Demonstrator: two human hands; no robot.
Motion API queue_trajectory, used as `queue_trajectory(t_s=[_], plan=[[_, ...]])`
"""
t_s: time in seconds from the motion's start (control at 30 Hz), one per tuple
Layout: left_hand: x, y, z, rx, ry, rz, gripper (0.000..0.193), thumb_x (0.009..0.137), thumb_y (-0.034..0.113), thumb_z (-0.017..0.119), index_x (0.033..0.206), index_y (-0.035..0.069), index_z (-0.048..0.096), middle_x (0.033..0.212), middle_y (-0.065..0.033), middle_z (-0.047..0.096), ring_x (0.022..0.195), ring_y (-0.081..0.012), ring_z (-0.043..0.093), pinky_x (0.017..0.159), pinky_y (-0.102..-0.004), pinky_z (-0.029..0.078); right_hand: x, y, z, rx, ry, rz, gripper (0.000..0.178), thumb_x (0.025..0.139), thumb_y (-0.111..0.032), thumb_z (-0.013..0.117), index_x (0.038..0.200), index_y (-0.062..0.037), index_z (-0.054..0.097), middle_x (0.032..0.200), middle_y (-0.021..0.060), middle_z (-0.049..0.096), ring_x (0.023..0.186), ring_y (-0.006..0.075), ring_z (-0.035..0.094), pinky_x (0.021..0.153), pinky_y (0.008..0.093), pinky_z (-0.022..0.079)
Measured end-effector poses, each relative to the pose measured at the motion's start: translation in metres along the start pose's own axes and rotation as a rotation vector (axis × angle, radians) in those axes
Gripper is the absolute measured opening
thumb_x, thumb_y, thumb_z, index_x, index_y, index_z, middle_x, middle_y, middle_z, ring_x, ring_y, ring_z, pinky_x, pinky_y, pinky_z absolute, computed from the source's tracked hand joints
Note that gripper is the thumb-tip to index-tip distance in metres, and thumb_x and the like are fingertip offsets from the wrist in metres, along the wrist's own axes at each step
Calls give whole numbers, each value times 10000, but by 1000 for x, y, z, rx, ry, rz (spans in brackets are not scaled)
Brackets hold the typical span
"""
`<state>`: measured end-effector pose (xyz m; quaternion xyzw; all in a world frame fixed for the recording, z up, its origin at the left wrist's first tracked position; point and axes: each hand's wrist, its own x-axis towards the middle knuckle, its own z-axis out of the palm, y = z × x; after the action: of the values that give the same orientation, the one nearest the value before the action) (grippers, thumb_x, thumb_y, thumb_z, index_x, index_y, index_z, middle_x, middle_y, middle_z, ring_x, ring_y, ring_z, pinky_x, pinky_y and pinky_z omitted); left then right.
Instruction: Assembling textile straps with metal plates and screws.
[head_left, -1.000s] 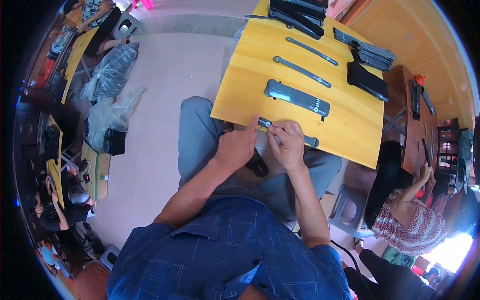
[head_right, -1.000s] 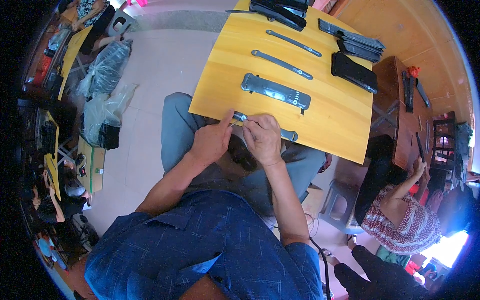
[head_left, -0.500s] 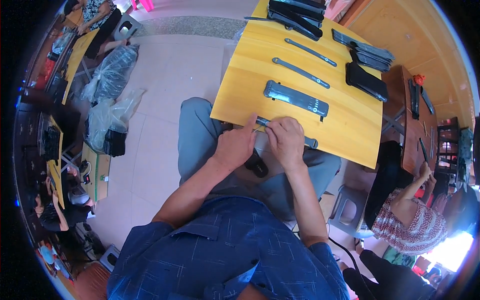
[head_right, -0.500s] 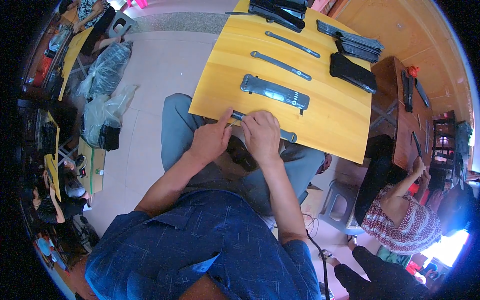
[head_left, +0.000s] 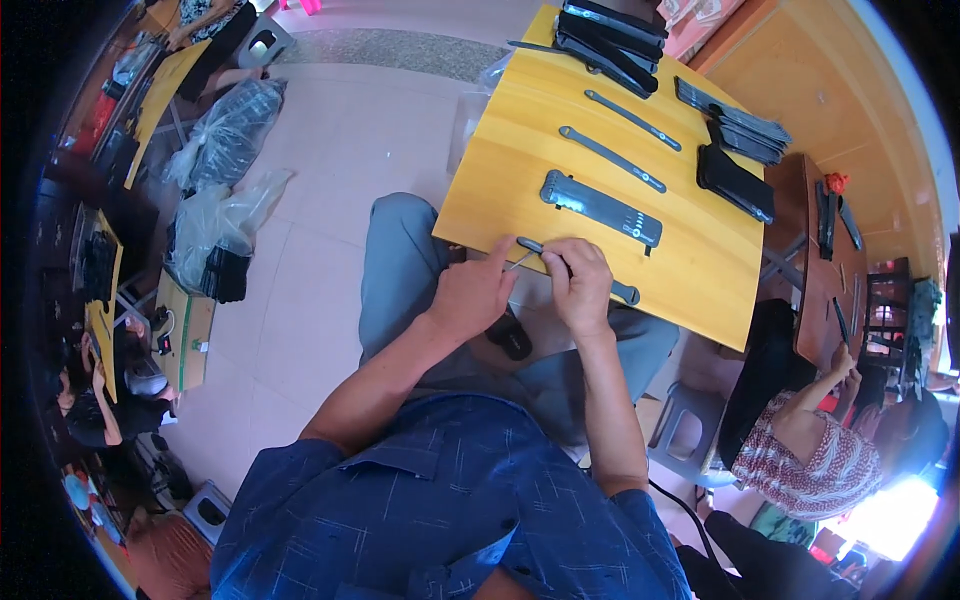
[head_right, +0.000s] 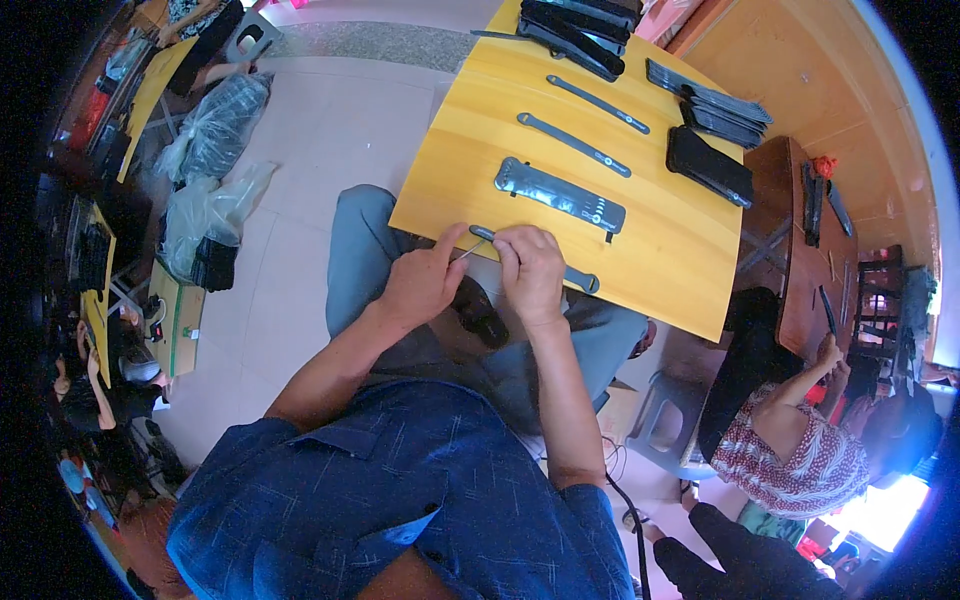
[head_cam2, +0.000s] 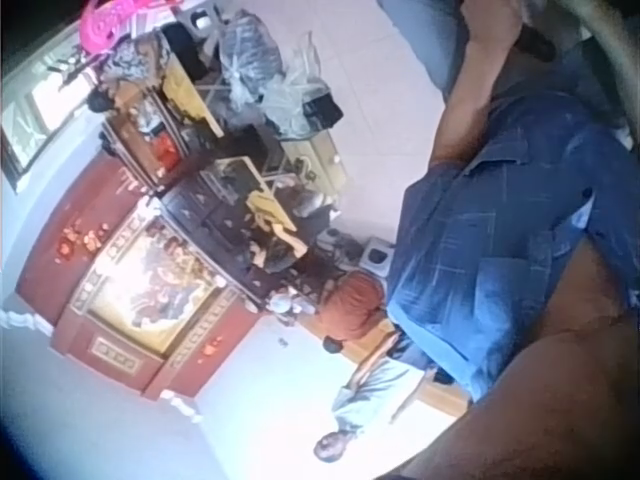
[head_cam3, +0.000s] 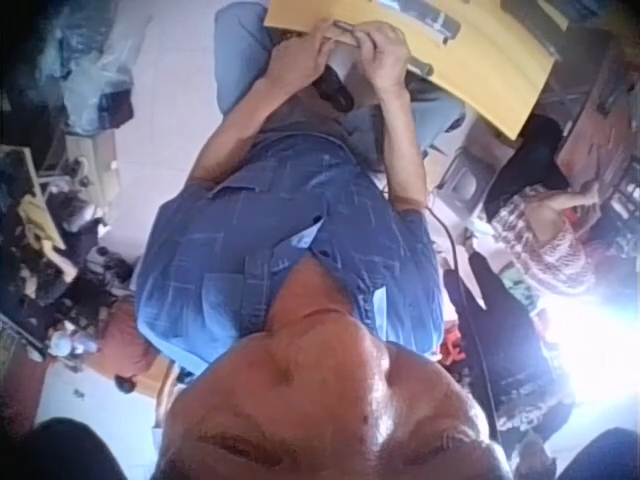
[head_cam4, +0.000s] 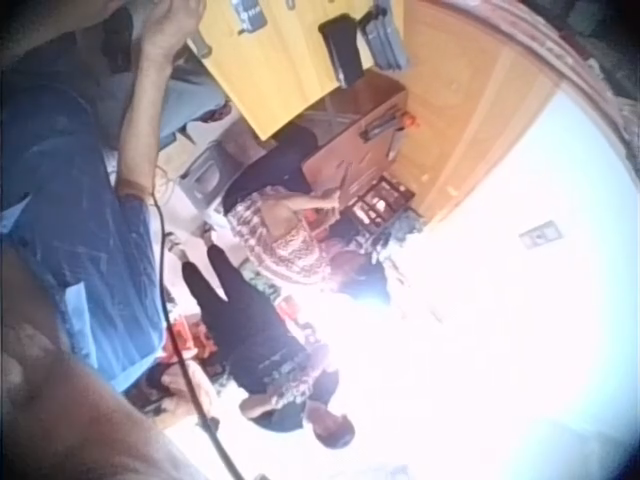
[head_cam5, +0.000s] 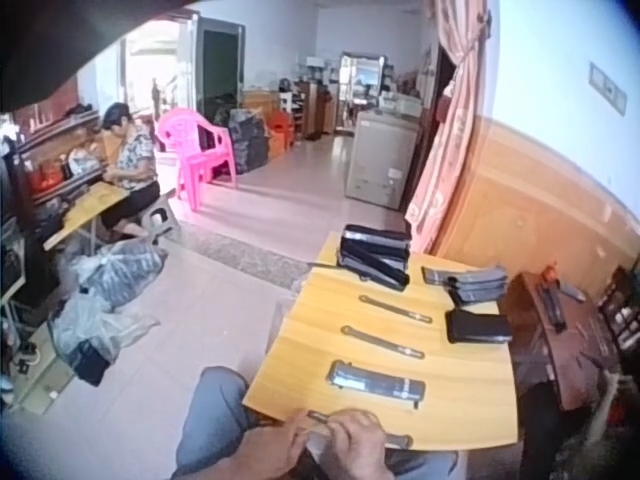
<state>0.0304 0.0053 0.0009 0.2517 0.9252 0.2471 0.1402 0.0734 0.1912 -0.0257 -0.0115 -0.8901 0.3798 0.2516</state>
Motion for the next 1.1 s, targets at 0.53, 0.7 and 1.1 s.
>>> queue_trajectory(t_s=[0.53,0.7,1.1], plan=[[7,-11,11,-1,152,225,197,988,217,578,1139,134,673,861,-140,703,810,-376,697,679,-503,550,4,-4,-1,-6,-79,103,64,903,-89,694,913,-31,718,916,143,703,895,354,673,821,427,528],[8,-10,7,-12,155,247,189,1006,228,563,1112,120,676,854,-147,702,790,-379,698,662,-504,549,3,-3,0,-12,-65,107,79,908,-102,691,919,-29,718,923,145,702,906,353,670,823,426,526],[9,-11,8,31,124,242,209,997,235,578,1144,117,668,849,-150,715,788,-359,713,666,-499,560,2,-2,0,2,-62,114,63,896,-113,712,897,-50,716,896,134,688,887,344,662,807,428,520]])
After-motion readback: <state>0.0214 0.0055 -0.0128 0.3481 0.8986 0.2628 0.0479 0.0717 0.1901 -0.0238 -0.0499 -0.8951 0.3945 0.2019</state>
